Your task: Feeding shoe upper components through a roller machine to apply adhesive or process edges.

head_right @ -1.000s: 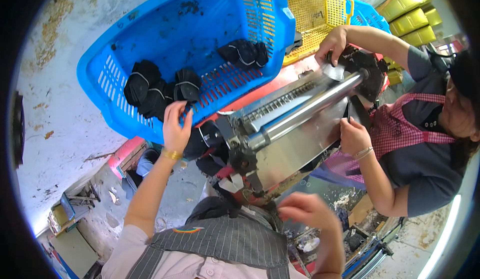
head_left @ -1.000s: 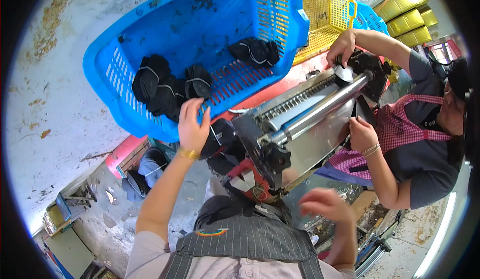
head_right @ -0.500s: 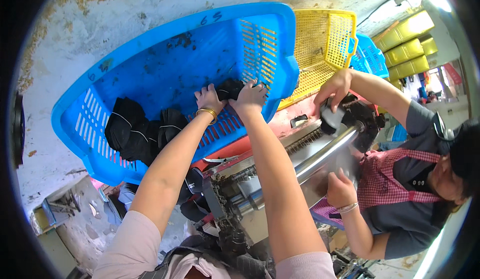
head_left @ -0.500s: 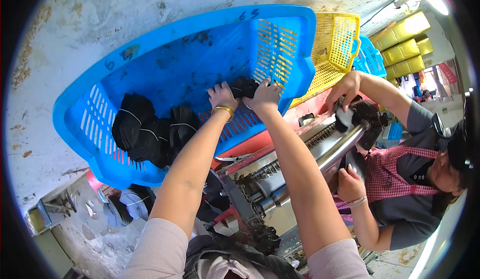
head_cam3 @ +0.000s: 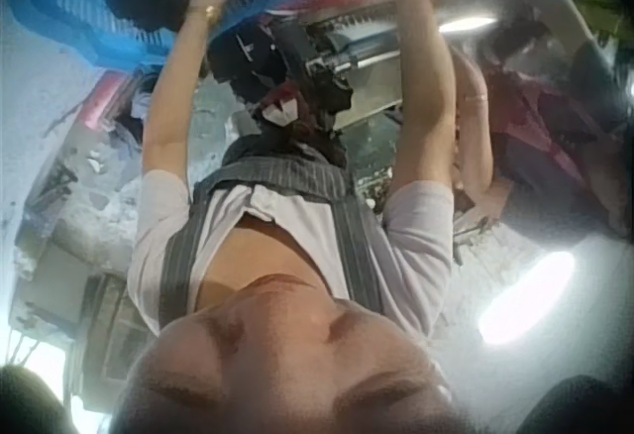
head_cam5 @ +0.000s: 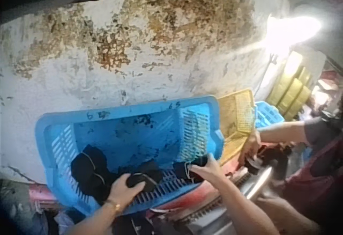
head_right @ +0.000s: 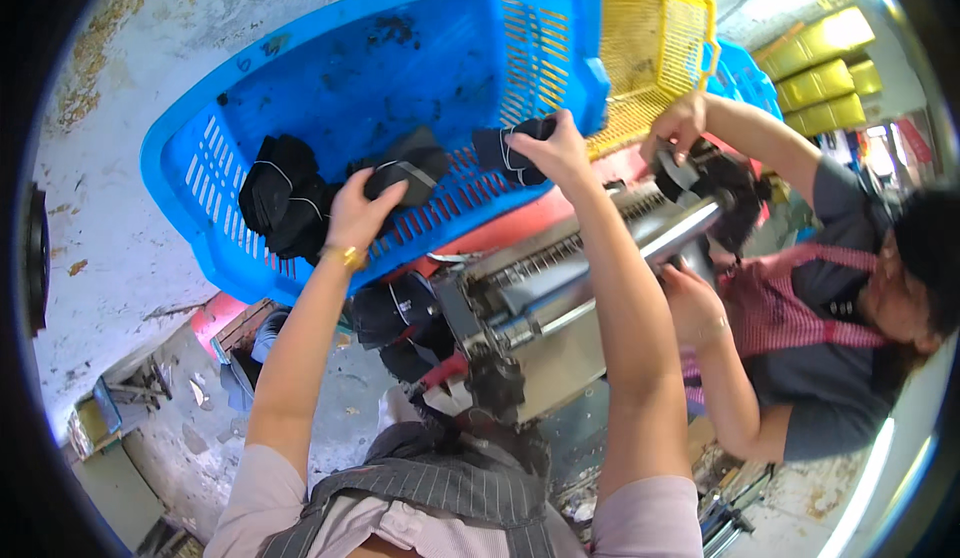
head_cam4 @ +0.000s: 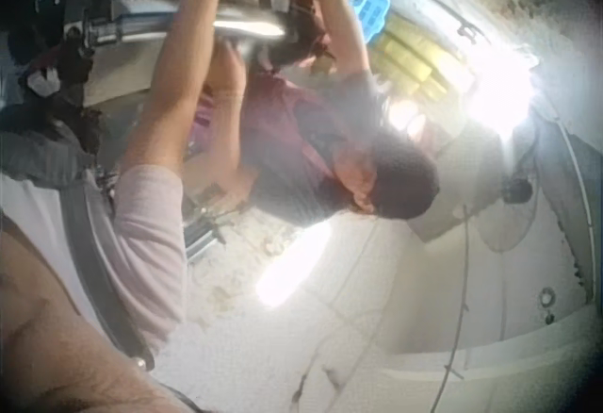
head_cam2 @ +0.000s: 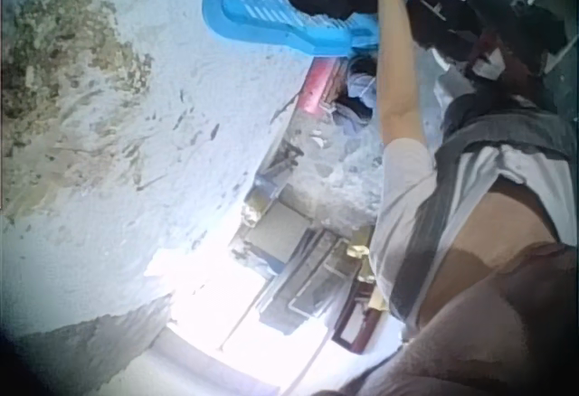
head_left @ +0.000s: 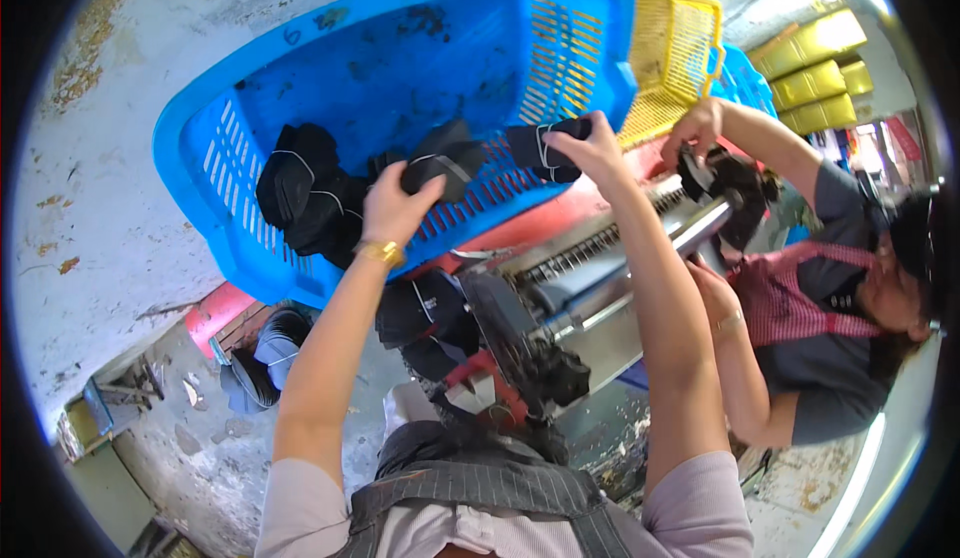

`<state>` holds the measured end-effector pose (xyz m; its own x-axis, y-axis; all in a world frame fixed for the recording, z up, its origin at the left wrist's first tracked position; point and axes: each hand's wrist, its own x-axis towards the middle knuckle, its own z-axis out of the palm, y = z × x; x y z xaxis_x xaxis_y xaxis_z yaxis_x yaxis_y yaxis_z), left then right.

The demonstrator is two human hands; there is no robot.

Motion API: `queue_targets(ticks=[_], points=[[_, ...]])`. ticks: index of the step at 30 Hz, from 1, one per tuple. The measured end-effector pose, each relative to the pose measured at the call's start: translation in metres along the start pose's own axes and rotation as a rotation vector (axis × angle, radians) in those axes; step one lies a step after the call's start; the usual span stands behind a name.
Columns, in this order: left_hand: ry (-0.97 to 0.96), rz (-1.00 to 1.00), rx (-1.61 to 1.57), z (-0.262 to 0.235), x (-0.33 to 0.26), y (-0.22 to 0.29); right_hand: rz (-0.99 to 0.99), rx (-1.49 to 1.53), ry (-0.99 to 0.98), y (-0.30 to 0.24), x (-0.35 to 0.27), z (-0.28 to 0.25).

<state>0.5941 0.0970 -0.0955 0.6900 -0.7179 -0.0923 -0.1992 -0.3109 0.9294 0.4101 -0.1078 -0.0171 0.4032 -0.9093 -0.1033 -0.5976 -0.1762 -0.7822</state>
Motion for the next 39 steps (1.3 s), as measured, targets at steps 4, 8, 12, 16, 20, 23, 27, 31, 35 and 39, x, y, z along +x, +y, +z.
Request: queue_targets(ticks=[4, 8, 12, 16, 20, 23, 27, 31, 35, 39], points=[[-0.012, -0.142, -0.605, -0.066, -0.095, 0.009, 0.126, 0.751, -0.063, -0.016, -0.109, -0.067], [-0.032, -0.377, -0.865, -0.115, -0.184, -0.013, 0.326, 1.167, 0.031, 0.016, -0.255, -0.116], [-0.101, -0.486, -0.921, -0.130, -0.271, -0.027, 0.425, 1.307, 0.285, 0.049, -0.386, -0.128], [-0.179, -0.671, -0.790, -0.121, -0.339, -0.068, 0.724, 1.263, 0.261, 0.135, -0.456, -0.114], [-0.420, -0.601, -0.537, -0.082, -0.368, -0.051, 0.763, 1.178, 0.107, 0.186, -0.468, -0.072], [-0.552, -0.503, -0.357, -0.041, -0.376, -0.042, 0.918, 0.962, 0.040, 0.228, -0.472, -0.058], [-0.670, -0.413, -0.220, 0.010, -0.376, -0.032, 0.843, 0.895, 0.034, 0.227, -0.454, -0.065], [-0.360, -0.262, 0.102, 0.049, -0.380, -0.069, 0.637, 0.857, 0.003, 0.233, -0.444, -0.076], [0.034, 0.172, 0.577, 0.084, -0.400, -0.037, 0.633, 0.859, -0.033, 0.228, -0.442, -0.090], [-0.158, 0.398, 0.890, 0.093, -0.411, -0.038, 0.722, 0.784, -0.200, 0.232, -0.438, -0.084]])
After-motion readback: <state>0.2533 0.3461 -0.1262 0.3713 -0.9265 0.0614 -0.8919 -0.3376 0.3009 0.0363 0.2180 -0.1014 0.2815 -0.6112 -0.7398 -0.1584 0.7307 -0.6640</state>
